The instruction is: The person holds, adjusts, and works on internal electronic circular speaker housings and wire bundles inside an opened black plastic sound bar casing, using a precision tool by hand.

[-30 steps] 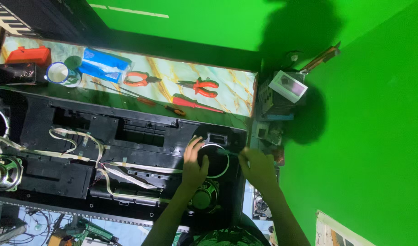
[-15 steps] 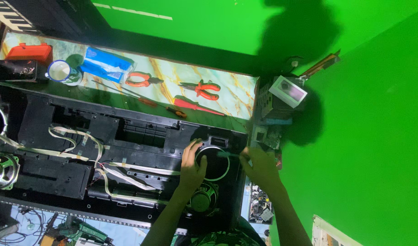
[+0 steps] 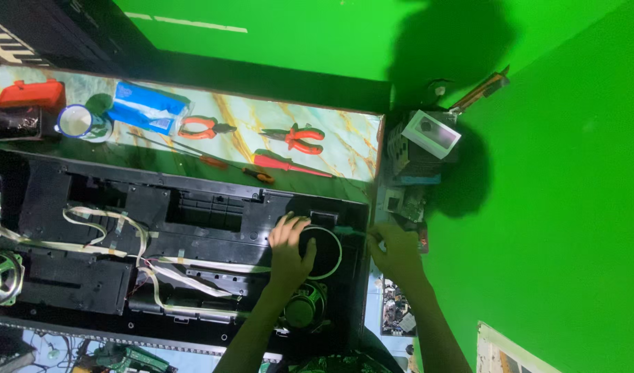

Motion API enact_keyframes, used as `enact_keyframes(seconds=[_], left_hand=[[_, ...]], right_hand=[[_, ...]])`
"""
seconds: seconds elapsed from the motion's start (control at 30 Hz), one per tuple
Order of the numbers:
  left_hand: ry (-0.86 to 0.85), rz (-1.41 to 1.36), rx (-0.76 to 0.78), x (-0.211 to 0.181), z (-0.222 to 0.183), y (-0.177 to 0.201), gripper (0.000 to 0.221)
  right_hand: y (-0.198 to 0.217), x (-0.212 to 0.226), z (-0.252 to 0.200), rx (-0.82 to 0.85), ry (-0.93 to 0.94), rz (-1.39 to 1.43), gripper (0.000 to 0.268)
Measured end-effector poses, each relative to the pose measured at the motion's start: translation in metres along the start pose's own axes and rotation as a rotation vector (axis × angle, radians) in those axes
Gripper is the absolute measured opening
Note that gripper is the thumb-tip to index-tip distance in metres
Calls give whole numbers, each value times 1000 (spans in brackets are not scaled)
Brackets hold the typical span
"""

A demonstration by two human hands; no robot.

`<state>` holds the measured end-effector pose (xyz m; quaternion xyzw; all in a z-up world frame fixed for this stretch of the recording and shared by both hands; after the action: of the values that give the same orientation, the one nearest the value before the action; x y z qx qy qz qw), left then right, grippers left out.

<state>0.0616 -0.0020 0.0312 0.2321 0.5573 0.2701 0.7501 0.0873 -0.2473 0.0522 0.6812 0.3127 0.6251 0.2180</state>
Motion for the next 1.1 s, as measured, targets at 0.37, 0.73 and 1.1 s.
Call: enact_keyframes(seconds=[0.37, 0.73, 1.1], left_hand=[[54, 109, -2, -10, 25, 3, 41], [-3, 0, 25, -10, 42, -2, 41], [-6, -10, 37, -3, 37, -6, 42]], right_hand=[[-5, -18, -8, 96, -179, 57, 14], [-22, -34, -10, 183, -212, 83, 15], [-38, -46, 9, 131, -211, 166, 17]])
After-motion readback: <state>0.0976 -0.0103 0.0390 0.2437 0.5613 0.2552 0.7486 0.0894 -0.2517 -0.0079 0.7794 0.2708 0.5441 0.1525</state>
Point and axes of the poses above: each hand's wrist, its own z-axis towards the middle knuckle, its own y-axis out of the back of the hand, x = y × z, the point moved 6 cm from there along z, towards the middle knuckle, and after that the axes turned 2 degrees about -y, right-handed, at the moved point
